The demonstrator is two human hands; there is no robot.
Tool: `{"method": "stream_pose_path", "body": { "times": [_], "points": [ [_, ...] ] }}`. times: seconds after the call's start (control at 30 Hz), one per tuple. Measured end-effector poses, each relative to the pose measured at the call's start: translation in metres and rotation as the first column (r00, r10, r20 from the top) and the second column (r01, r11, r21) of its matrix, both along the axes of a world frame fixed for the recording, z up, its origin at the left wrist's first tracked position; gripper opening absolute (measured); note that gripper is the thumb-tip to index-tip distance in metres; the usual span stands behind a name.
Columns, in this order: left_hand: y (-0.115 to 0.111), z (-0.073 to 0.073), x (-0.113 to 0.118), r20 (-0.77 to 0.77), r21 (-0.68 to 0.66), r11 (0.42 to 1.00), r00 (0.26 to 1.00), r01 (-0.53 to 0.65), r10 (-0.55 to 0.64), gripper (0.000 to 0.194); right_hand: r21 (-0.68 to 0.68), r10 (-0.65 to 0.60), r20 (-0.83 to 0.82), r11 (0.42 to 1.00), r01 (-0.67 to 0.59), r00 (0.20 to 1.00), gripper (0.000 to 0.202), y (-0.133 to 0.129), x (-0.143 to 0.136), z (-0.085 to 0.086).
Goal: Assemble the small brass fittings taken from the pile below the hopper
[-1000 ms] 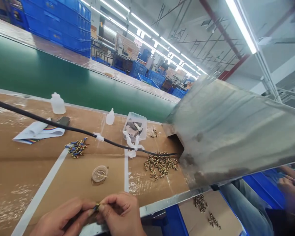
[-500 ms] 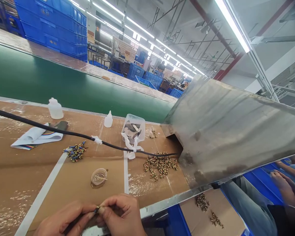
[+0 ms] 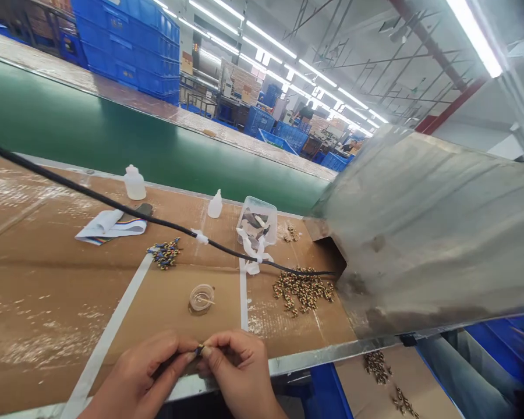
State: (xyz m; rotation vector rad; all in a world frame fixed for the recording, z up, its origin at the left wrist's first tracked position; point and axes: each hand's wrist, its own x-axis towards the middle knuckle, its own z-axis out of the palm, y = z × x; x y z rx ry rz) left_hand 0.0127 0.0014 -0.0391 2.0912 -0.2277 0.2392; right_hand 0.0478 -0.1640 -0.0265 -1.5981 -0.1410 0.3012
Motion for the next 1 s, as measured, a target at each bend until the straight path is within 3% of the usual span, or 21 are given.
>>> {"method": "stream_pose_path", "body": {
  "times": [0.1, 0.2, 1.0],
  "points": [
    [-0.002, 0.014, -0.001, -0.15, -0.01, 0.997, 0.985, 0.082, -0.083, 0.02, -0.005, 0.023, -0.01, 1.0, -0.024, 1.0, 0.025, -0.003, -0.001, 0.0],
    [-0.001, 0.02, -0.002, -0.194, -0.029, 0.996, 0.977, 0.081, -0.085, 0.022, -0.016, 0.051, -0.024, 0.999, -0.051, 0.998, 0.023, -0.005, -0.002, -0.002],
    [-0.002, 0.019, -0.003, -0.195, -0.073, 0.994, 0.977, 0.079, -0.092, 0.021, 0.007, 0.076, -0.034, 0.997, -0.076, 0.997, 0.021, -0.006, -0.002, 0.0]
  ]
}}
